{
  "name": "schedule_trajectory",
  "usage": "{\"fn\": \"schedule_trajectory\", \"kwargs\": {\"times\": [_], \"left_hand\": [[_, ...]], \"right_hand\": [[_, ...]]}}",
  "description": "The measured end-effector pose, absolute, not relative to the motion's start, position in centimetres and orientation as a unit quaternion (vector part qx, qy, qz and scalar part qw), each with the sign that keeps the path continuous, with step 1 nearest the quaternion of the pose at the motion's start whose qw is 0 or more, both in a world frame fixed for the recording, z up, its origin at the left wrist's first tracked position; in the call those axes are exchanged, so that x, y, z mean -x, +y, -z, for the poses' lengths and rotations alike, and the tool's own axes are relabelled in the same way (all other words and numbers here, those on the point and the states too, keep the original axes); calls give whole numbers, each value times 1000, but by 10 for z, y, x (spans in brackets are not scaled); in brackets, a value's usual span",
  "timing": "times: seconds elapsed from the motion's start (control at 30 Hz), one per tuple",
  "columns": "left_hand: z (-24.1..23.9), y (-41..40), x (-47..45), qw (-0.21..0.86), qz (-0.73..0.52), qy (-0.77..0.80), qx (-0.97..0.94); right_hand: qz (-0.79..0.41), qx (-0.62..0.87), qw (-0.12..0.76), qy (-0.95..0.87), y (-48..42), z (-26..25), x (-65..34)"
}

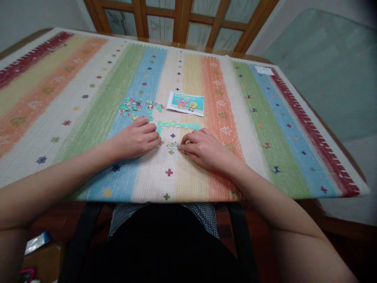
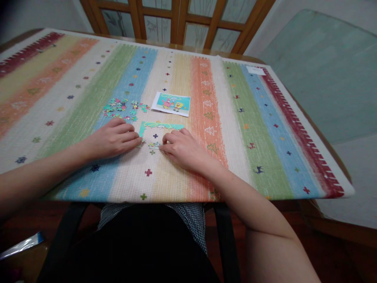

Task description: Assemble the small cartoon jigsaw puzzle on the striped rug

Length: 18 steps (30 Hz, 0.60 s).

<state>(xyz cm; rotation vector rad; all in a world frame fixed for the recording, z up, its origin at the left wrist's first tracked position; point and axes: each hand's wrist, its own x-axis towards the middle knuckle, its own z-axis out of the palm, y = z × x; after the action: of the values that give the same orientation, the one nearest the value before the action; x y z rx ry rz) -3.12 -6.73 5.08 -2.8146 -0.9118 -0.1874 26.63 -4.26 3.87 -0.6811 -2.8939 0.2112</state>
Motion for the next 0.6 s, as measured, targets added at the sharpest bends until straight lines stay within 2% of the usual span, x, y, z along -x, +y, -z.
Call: {"fn": "schedule_trajectory", "kwargs": {"times": [0.37,0.6], "left_hand": [[-34,-75,27,109,112,-294,943],[-28,-66,43,31,183,-332,925]], "right_hand": [[-68,231,79,-967,-42,-38,-267],[-73,231,76,-967,-42,-38,-268]]}}
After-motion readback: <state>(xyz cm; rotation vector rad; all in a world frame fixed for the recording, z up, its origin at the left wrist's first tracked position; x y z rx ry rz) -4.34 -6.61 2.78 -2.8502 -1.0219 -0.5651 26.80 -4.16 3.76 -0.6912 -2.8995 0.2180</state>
